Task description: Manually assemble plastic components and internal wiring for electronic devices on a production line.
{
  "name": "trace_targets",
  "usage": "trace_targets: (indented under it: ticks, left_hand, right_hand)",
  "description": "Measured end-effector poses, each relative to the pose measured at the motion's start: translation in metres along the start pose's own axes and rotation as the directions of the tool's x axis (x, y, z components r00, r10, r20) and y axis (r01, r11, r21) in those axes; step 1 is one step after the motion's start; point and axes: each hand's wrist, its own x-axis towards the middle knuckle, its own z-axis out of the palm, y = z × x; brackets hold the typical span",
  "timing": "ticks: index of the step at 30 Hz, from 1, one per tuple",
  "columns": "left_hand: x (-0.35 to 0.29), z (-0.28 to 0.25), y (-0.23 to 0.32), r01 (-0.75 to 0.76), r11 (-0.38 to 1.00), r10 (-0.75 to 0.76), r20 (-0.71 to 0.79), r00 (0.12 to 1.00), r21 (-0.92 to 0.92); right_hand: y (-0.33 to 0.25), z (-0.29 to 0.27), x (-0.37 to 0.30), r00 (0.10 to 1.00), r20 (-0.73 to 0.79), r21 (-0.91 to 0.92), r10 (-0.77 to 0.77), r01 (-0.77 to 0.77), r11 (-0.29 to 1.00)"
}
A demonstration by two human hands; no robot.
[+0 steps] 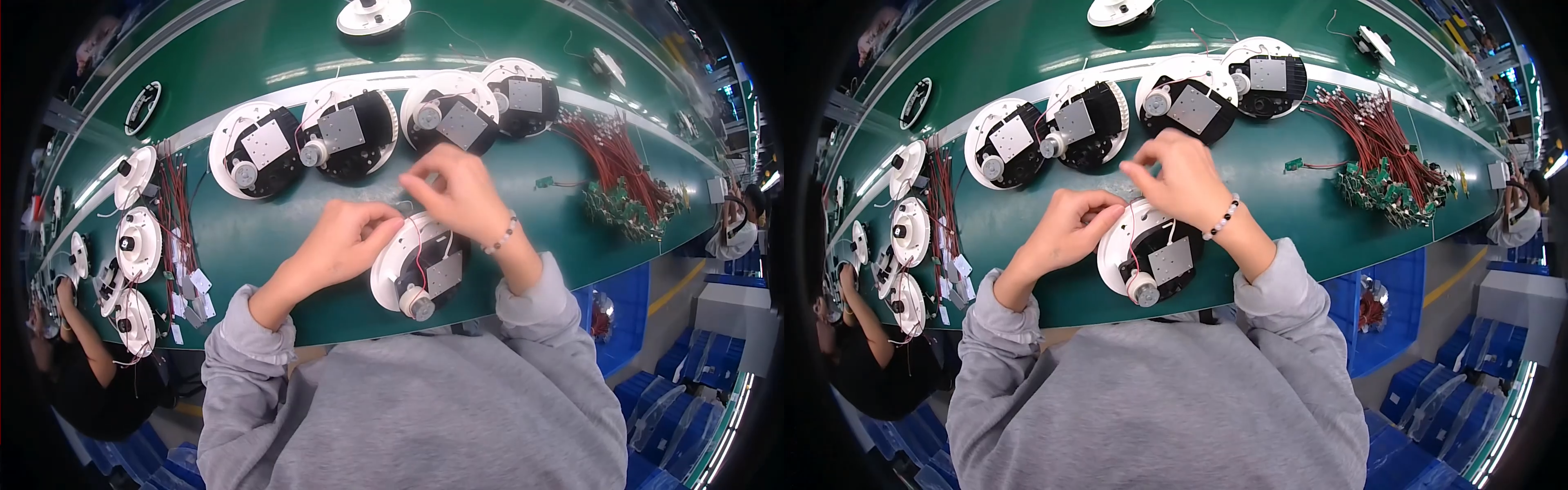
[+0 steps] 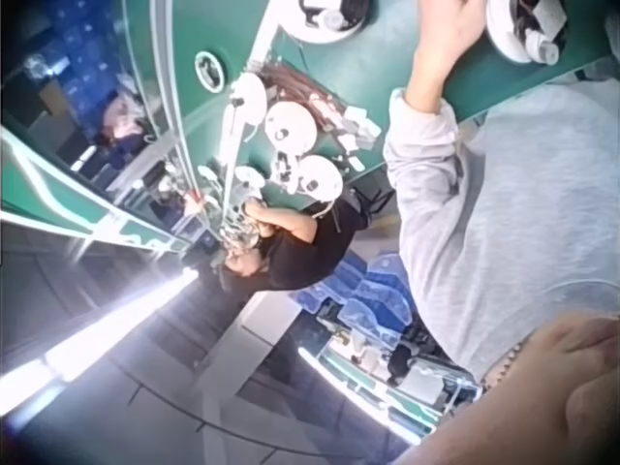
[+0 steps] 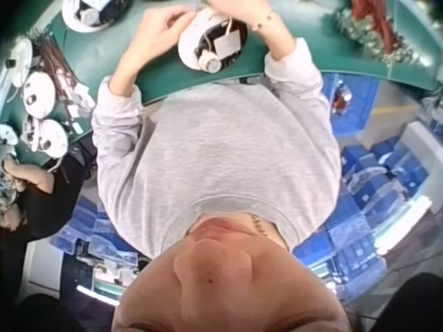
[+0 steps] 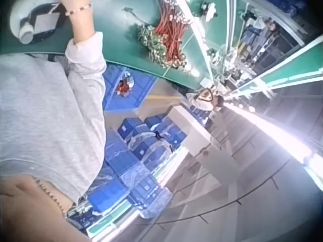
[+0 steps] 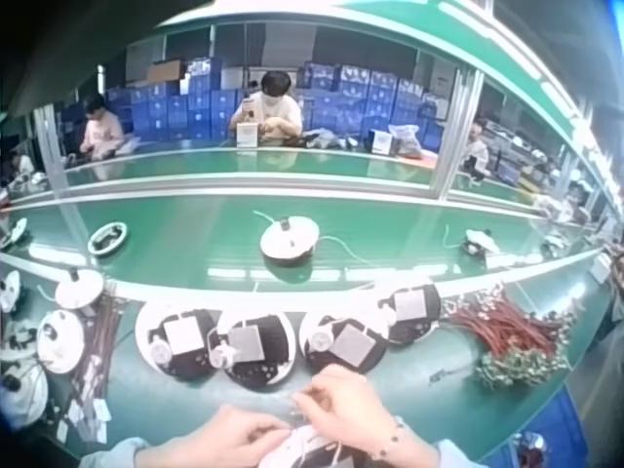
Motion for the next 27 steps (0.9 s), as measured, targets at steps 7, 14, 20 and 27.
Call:
trace_targets:
  ticks: [7, 14, 20, 27]
  left_hand:
    - [-0.003, 0.002, -0.001, -0.005, 1.0, 0.005, 0.017, 1.0, -0.019]
    - [-0.004, 0.006, 0.003, 0.061, 0.997, -0.057, 0.07, 0.996, -0.057]
    - [-0.004, 0.006, 0.004, 0.264, 0.928, -0.23, 0.152, 0.961, -0.264]
    - [-0.007, 0.007, -0.001, 0.291, 0.88, -0.239, 0.181, 0.954, -0.375]
  right_hand:
    - [-0.009, -0.006, 0.009, 0.905, 0.408, -0.253, 0.122, -0.016, 0.967]
    - [0.0, 0.0, 0.006, 0.909, 0.409, 0.359, -0.079, -0.081, 0.93]
    - [-0.027, -0.018, -0.015, 0.992, -0.004, 0.6, 0.128, -0.1, 0.794]
    - [-0.035, -0.041, -0.059, 0.999, 0.011, 0.045, -0.036, 0.035, 0.998]
